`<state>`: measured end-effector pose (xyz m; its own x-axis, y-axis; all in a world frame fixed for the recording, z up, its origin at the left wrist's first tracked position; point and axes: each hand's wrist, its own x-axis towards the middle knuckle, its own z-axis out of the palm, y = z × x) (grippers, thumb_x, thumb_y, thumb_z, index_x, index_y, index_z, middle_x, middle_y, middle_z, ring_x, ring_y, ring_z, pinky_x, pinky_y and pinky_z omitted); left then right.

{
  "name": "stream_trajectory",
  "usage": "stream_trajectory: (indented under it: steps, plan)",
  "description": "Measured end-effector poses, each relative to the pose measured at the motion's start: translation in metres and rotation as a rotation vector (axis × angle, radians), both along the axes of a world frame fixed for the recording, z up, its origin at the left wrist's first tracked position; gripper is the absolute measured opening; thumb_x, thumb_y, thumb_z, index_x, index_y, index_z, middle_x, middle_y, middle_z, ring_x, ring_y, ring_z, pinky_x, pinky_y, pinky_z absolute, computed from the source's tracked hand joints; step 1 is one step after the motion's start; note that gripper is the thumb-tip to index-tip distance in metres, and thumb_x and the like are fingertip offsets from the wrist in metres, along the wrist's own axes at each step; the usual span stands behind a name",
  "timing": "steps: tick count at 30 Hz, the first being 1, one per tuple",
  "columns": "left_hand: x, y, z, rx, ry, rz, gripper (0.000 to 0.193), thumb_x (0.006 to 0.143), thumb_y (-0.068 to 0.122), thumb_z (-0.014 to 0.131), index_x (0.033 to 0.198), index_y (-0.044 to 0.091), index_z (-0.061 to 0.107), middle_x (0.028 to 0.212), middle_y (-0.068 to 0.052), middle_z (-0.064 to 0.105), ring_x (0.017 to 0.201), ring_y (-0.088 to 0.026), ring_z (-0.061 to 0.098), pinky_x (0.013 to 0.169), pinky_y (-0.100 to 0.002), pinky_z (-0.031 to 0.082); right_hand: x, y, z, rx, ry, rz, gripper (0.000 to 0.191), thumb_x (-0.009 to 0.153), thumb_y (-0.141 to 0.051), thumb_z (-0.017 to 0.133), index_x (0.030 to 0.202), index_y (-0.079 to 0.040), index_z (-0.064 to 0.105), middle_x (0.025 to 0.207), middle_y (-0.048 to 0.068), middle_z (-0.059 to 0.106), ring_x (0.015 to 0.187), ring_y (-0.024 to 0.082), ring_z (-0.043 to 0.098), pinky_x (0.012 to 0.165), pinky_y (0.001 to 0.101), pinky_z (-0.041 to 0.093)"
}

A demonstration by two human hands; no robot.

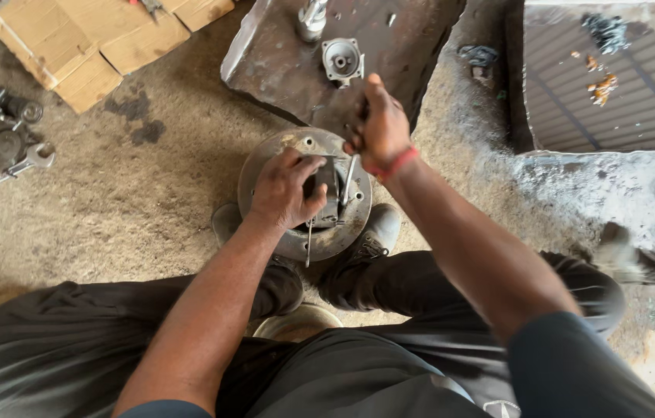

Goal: The person disassembles a small engine component, removes a piston and cylinder, and uses a wrench and pliers to adjust internal parts. The person places removed parts on a nearby metal tray and continues to manipulate the engine housing.

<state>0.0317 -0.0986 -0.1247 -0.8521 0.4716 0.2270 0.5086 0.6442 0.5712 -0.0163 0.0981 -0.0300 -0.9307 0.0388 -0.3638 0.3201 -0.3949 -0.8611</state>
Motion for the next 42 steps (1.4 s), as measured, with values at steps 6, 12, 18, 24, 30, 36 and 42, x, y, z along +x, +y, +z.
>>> stream_trajectory:
  steps: [6,12,18,24,30,36,42]
  plan:
    - [-0.011,0.01,-0.015,-0.037,-0.014,0.111,0.031,0.101,0.037,0.062,0.114,0.009,0.071,0.109,-0.013,0.067,0.088,-0.026,0.067,0.082,-0.047,0.053,0.039,0.003,-0.016,0.176,0.345,0.067,0.048,0.112,-0.048,0.047,0.082,-0.011,0.048,0.06,0.001,0.044,0.049,0.014,0.044,0.048,0.0346,0.045]
    - [-0.012,0.015,0.001,0.104,0.223,0.089,0.018,0.097,0.026,0.065,0.109,0.013,0.068,0.11,-0.008,0.069,0.1,-0.032,0.067,0.089,-0.049,0.048,0.027,-0.002,-0.003,0.144,0.259,0.144,0.048,0.106,-0.05,0.053,0.079,-0.011,0.046,0.057,0.002,0.045,0.047,0.014,0.047,0.046,0.0328,0.047]
    - [-0.007,0.028,0.017,-0.177,0.057,0.037,0.029,0.091,0.029,0.059,0.114,0.02,0.073,0.118,-0.017,0.068,0.1,-0.03,0.067,0.085,-0.057,0.048,0.037,0.001,-0.005,0.047,0.25,0.146,0.045,0.107,-0.047,0.056,0.082,-0.011,0.049,0.062,0.001,0.043,0.051,0.011,0.044,0.049,0.0311,0.045]
    - [-0.008,0.053,0.036,-0.227,-0.128,-0.068,0.044,0.096,0.051,0.055,0.116,0.015,0.072,0.115,-0.014,0.071,0.106,-0.035,0.068,0.089,-0.053,0.052,0.042,0.0,0.0,0.034,0.137,0.077,0.038,0.103,-0.04,0.057,0.083,-0.008,0.056,0.067,0.003,0.052,0.054,0.015,0.052,0.051,0.0334,0.049]
    - [-0.022,0.067,0.054,-0.273,-0.451,0.071,0.029,0.097,0.031,0.053,0.103,0.01,0.071,0.1,-0.016,0.075,0.094,-0.036,0.072,0.081,-0.051,0.057,0.044,0.001,0.013,-0.115,0.064,0.093,0.041,0.107,-0.038,0.054,0.078,-0.01,0.049,0.061,0.001,0.043,0.05,0.014,0.044,0.048,0.0328,0.044]
    - [-0.028,0.072,0.052,-0.331,-0.384,0.114,0.025,0.083,0.028,0.069,0.101,0.01,0.071,0.095,-0.017,0.074,0.092,-0.036,0.072,0.077,-0.049,0.058,0.044,0.0,0.016,-0.019,0.189,0.105,0.039,0.108,-0.033,0.05,0.077,-0.01,0.048,0.058,0.001,0.042,0.047,0.012,0.041,0.046,0.0324,0.043]
    - [-0.029,0.072,0.045,-0.206,-0.49,0.058,0.04,0.084,0.049,0.077,0.11,0.019,0.075,0.102,-0.012,0.076,0.095,-0.032,0.073,0.085,-0.048,0.057,0.154,0.015,0.001,0.752,0.758,0.525,0.018,0.101,-0.019,0.05,0.096,-0.008,0.063,0.073,0.002,0.057,0.066,0.013,0.049,0.062,0.0328,0.04]
